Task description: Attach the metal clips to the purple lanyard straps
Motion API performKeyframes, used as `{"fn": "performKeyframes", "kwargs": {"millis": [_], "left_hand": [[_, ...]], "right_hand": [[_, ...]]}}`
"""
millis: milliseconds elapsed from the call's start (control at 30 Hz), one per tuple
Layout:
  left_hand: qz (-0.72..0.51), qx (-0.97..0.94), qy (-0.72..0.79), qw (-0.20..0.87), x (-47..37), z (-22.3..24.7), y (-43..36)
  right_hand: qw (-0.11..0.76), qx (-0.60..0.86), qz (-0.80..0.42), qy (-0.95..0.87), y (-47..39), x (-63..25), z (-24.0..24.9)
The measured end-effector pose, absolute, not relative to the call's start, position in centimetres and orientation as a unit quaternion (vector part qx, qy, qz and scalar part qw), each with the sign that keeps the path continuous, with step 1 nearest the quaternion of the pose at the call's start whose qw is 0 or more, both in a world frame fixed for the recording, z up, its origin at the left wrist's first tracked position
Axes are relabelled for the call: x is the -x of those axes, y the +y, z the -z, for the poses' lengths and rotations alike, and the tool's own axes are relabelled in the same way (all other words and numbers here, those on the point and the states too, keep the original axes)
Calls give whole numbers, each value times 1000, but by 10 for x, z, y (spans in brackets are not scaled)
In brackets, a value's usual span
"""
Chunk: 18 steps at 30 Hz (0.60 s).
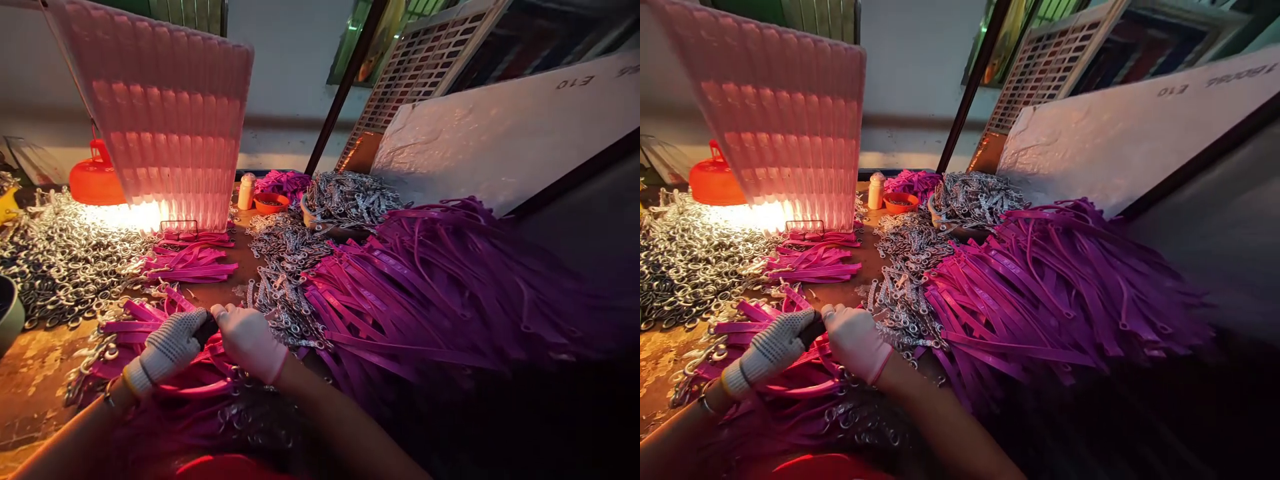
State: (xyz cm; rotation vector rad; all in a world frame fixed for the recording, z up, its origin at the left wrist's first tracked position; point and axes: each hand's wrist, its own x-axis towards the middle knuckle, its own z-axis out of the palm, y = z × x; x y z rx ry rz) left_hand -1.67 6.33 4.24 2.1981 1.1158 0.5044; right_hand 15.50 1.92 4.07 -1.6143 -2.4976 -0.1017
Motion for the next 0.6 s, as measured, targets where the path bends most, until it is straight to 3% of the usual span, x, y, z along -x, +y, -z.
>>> {"fn": "performKeyframes", "kwargs": {"millis": [167,367,600], "left_hand": [[-136,-842,394,342,26,-28,73],[-226,-740,390,499,34,-20,64],[-284,-724,416,471,35,-7,45]], "right_hand": [[87,571,26,-816,17,-147,-34],[135,577,-70,-803,11,-150,-48],[-5,620,-32,-784,7,-138,-59]]}}
